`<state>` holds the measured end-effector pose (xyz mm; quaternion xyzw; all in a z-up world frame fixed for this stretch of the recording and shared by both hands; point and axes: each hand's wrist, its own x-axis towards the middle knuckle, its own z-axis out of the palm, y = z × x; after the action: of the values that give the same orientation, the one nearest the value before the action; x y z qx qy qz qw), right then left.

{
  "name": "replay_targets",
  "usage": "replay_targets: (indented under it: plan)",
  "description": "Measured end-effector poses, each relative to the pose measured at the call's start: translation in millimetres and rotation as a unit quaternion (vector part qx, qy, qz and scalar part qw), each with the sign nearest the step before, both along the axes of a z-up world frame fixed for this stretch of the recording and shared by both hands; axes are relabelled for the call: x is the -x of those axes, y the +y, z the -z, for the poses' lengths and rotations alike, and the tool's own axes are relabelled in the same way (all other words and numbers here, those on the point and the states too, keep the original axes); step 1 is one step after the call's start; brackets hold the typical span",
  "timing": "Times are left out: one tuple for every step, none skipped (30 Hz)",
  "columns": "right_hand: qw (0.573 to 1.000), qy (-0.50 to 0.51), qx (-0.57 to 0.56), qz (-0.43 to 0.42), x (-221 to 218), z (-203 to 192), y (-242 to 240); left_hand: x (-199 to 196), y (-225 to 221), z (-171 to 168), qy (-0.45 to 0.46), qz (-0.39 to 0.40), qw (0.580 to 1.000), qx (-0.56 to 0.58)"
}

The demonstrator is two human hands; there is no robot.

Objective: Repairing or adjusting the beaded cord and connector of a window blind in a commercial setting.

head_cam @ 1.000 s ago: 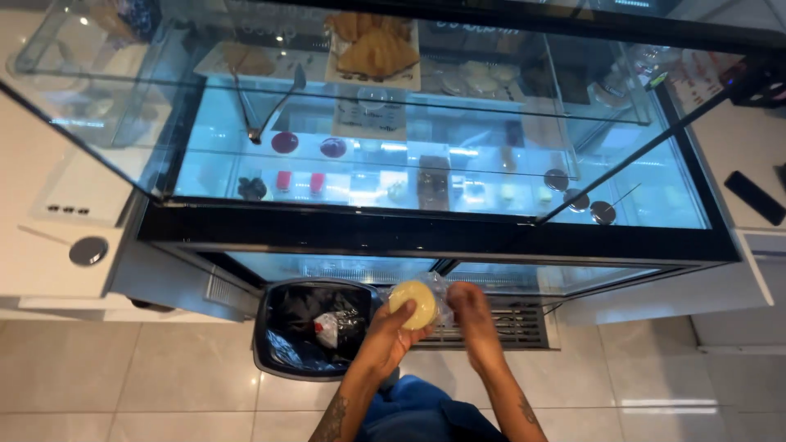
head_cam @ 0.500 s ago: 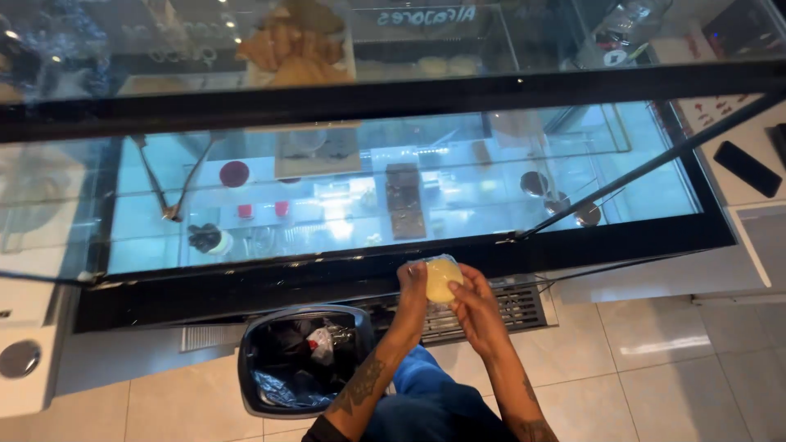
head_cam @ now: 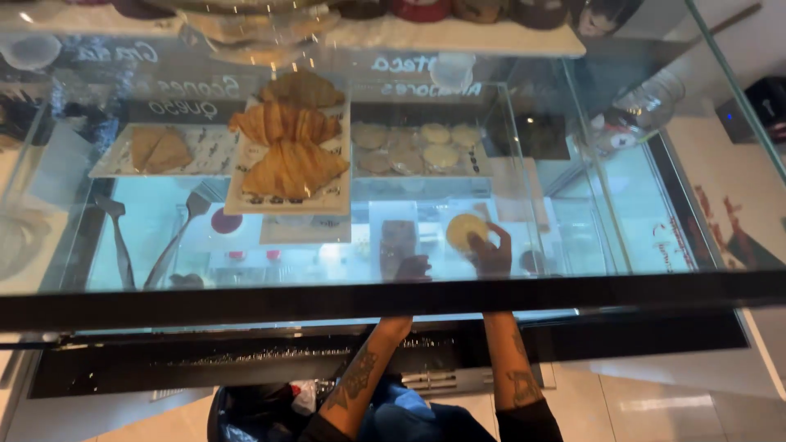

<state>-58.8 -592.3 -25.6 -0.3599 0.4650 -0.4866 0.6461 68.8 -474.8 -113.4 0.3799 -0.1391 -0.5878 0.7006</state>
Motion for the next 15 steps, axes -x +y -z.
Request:
replay_targets:
  plan:
    - [0.978,0.163,0.124,0.041,-13,-14,-12,-5,-1,-12,0.002,0.007,0.999,0.038]
    - [0.913,0.319,0.241,0.083,-25,-29,-24,-10,-2,-24,0.003,0.014,0.997,0.075]
    - [0.913,0.317,0.245,0.084,-31,-30,-33,-12,-10,-24,0.001,0.014,0.997,0.079]
    - [0.880,0.356,0.296,0.104,-37,-30,-43,-13,-18,-25,-0.133,0.033,0.990,-0.020]
    - [0.842,0.393,0.348,0.125,-45,-32,-56,-16,-30,-27,-0.264,0.051,0.956,-0.116]
    - [0.841,0.389,0.353,0.127,-50,-22,-73,-24,-35,-45,-0.267,0.047,0.956,-0.111]
    - [0.871,0.352,0.298,0.167,-53,-11,-87,-29,-37,-62,-0.340,0.014,0.937,-0.081]
    - [0.896,0.313,0.241,0.204,-56,0,-102,-34,-38,-79,-0.411,-0.020,0.910,-0.050]
    - [0.895,0.311,0.244,0.208,-59,2,-109,-43,-52,-88,-0.413,-0.020,0.910,-0.044]
    - [0.885,0.336,0.240,0.215,-62,5,-116,-51,-66,-97,-0.560,-0.106,0.822,0.016]
    - [0.874,0.364,0.233,0.223,-62,8,-120,-56,-78,-105,-0.683,-0.186,0.702,0.074]
    - [0.872,0.363,0.235,0.228,-62,6,-125,-61,-95,-108,-0.682,-0.185,0.703,0.079]
    - [0.857,0.373,0.283,0.216,-64,5,-129,-66,-110,-110,-0.718,-0.139,0.680,0.054]
    - [0.839,0.381,0.330,0.204,-66,4,-133,-70,-125,-113,-0.751,-0.092,0.653,0.028]
    - [0.838,0.381,0.331,0.207,-66,9,-142,-72,-138,-107,-0.751,-0.093,0.653,0.032]
